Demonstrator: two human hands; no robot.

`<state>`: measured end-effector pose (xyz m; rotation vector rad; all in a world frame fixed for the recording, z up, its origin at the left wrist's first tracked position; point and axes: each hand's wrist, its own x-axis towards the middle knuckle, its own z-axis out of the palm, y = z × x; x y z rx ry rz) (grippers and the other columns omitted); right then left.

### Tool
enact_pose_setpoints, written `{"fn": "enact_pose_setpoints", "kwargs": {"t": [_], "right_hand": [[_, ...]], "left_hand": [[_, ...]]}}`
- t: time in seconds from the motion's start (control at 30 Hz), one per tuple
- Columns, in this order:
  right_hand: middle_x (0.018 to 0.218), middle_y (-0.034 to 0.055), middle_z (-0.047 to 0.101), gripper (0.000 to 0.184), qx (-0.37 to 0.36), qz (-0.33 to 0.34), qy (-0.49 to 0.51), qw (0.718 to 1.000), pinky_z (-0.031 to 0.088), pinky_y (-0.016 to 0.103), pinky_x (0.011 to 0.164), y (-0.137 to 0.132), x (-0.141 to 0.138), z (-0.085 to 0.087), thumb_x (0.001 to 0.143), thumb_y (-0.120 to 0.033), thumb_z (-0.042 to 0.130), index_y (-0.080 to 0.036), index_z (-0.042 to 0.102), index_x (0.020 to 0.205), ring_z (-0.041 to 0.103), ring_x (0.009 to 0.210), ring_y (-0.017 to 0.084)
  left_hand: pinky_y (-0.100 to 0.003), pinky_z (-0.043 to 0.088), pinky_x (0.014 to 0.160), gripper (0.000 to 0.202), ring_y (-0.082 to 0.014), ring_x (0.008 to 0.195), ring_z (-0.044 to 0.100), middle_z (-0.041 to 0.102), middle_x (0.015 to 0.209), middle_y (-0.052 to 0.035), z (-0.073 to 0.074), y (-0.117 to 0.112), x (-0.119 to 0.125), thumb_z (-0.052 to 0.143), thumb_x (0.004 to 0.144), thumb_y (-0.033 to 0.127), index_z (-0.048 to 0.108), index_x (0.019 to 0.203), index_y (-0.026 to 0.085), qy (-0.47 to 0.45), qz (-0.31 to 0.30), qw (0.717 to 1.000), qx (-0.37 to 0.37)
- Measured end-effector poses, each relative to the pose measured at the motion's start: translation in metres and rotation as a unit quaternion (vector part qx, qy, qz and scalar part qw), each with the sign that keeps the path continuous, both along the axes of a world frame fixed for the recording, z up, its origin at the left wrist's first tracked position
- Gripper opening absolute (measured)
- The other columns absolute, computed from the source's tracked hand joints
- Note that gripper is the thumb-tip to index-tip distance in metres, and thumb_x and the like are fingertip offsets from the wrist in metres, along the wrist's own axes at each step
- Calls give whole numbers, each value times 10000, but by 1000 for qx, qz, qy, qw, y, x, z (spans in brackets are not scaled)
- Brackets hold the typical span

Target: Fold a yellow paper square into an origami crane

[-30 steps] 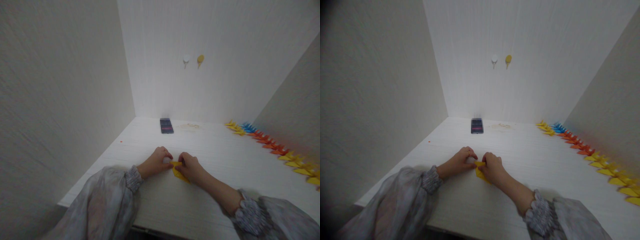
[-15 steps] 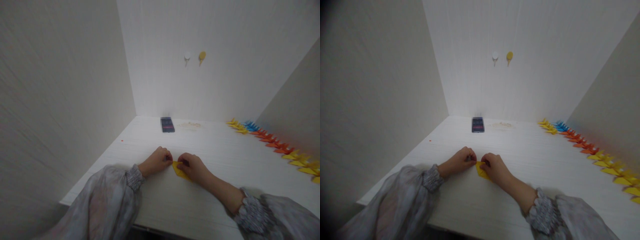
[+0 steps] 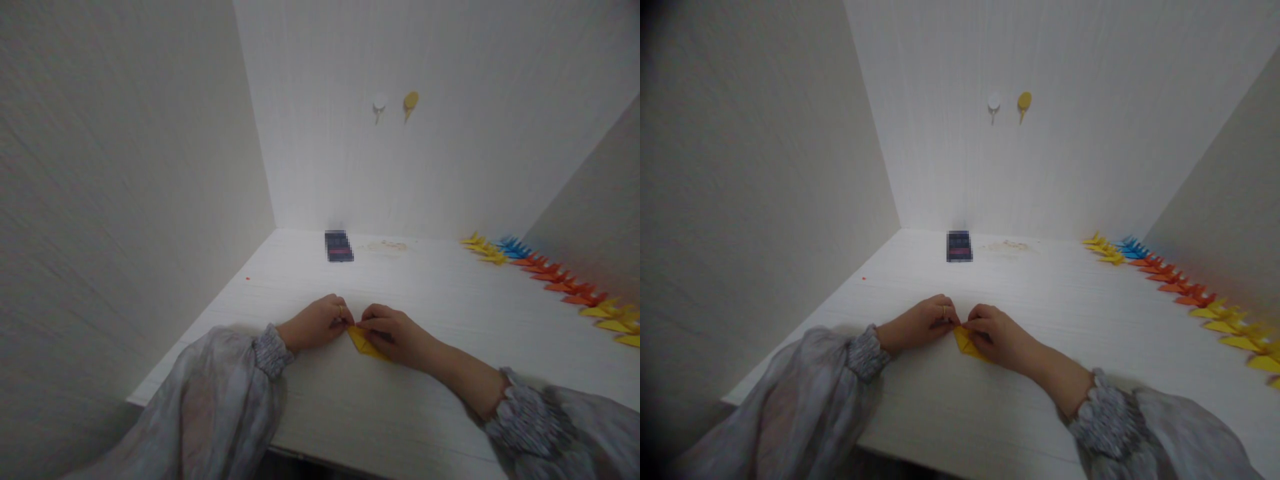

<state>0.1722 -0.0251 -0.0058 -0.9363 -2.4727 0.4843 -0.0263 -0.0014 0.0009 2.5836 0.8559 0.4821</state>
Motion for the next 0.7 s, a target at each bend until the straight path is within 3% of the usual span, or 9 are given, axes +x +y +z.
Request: {"fn": "enact_pose_setpoints", "kwargs": {"t": [0.2, 0.4, 0.7], "right_hand": [[871, 69, 568, 252, 46, -31, -54, 997, 381, 322, 726, -4, -2, 0, 761, -353, 517, -213, 640, 930, 499, 789, 184], [830, 76, 560, 240, 93, -33, -96, 990, 359, 318, 687, -3, -3, -5, 818, -273, 435, -214, 650, 907, 479, 744, 176], [815, 72, 544, 254, 100, 19, -89, 991, 383, 291, 671, -2, 0, -4, 850, -239, 391, -188, 625, 934, 479, 723, 153]], "left_hand": [[-235, 392, 750, 177, -130, 803, 499, 561, 849, -38, 4, -2, 2, 478, 695, 111, 600, 816, 154, 18, 1, 1000, 11], [-240, 392, 738, 158, -128, 767, 511, 561, 823, -33, 3, -3, 1, 483, 704, 148, 596, 814, 151, 32, 2, 999, 38], [-213, 399, 673, 220, -108, 718, 506, 554, 819, -43, 1, -2, -7, 430, 799, 212, 609, 918, 165, 37, -63, 996, 58]]}}
